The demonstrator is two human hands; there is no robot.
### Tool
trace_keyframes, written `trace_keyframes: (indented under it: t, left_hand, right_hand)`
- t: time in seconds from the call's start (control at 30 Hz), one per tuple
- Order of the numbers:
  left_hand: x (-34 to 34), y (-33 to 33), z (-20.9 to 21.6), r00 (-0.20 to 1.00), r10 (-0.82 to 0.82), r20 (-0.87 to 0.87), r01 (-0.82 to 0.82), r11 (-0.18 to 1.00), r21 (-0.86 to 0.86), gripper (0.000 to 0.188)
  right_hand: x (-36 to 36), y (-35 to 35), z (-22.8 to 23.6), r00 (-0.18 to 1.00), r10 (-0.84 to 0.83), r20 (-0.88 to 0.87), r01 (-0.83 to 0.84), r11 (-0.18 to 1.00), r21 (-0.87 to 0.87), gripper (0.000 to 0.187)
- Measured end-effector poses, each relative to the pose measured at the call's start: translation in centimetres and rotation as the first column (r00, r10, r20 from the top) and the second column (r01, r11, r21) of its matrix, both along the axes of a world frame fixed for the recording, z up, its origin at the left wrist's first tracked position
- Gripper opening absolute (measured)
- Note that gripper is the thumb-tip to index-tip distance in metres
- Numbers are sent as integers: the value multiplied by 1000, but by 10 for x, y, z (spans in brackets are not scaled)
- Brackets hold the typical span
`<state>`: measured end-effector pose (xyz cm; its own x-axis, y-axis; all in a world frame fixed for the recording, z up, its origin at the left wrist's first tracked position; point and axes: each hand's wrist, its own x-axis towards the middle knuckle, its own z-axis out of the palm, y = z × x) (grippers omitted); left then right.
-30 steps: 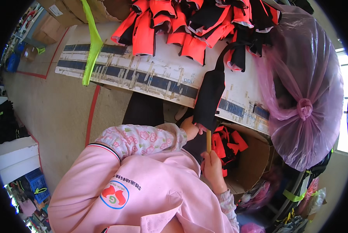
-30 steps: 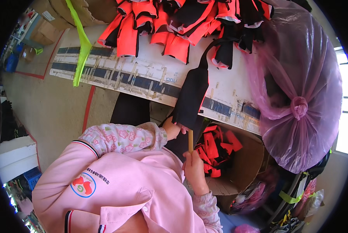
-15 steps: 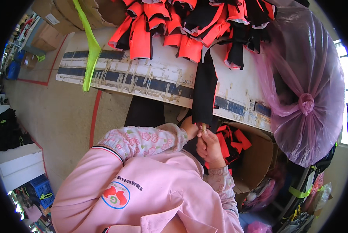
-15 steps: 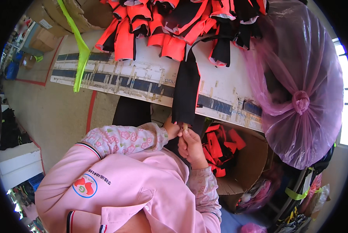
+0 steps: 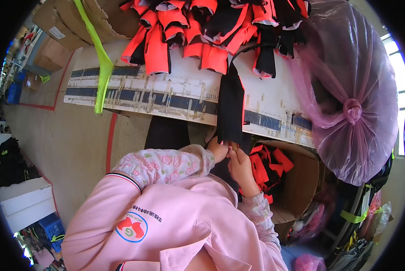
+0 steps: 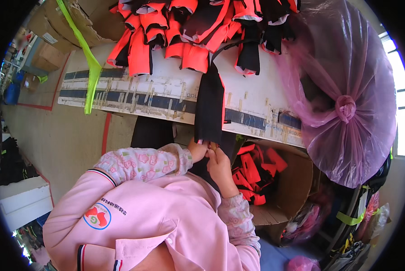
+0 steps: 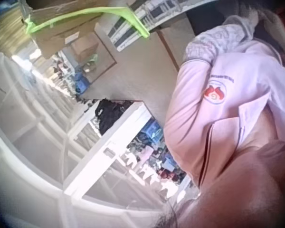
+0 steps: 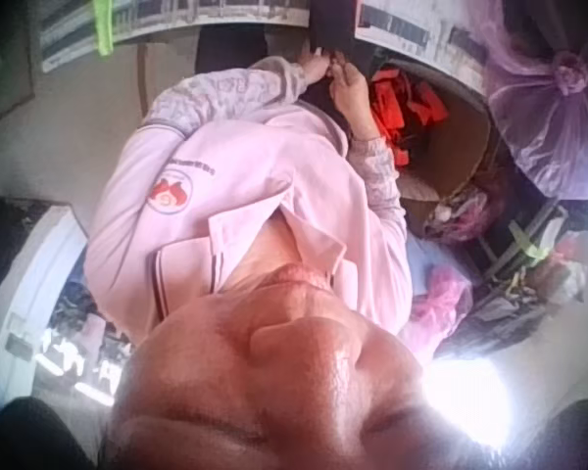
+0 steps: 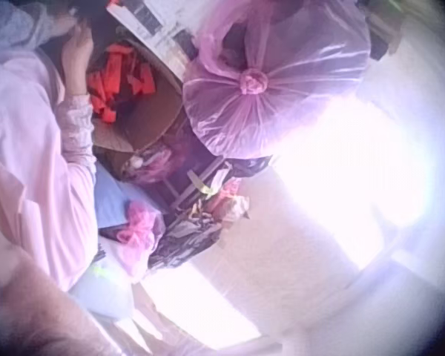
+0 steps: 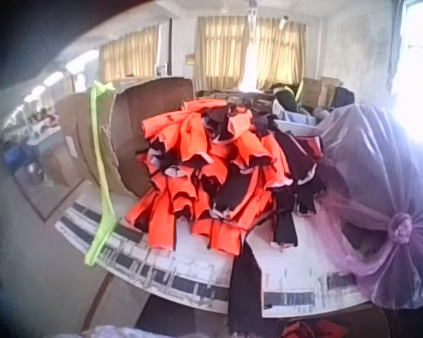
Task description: Using a wooden rod to push flotation foam into the black and orange pockets of a life jacket fabric assembly.
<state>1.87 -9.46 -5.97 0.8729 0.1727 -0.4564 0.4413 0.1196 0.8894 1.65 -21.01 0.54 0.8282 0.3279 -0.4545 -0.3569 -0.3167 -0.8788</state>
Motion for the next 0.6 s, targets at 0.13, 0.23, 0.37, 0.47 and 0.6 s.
trace_keyframes:
  t: [0.13,0.23,0.37,0.47,0.6]
  left_hand:
    - [1,3,12,994,-113,9,113,987,-116,30]
    - [6,0,7,1000,9,16,-6,985,-174,34]
    - [6,-5,6,1000,-23,-6,21,980,-197,31]
    - [6,-6,12,999,-51,3,50,976,-212,28]
    - [7,-4,-2,993,10,115,21,963,-268,21]
  right_hand:
    - [-19,-28,37,979,30,-200,-20,998,53,23]
    - [-54,-49,51,936,32,-350,21,989,146,23]
    - [-72,-51,54,845,-111,-523,290,917,275,23]
    - [-59,-34,51,788,-196,-583,417,867,273,23]
    - [-15,-7,35,820,-236,-521,439,844,308,22]
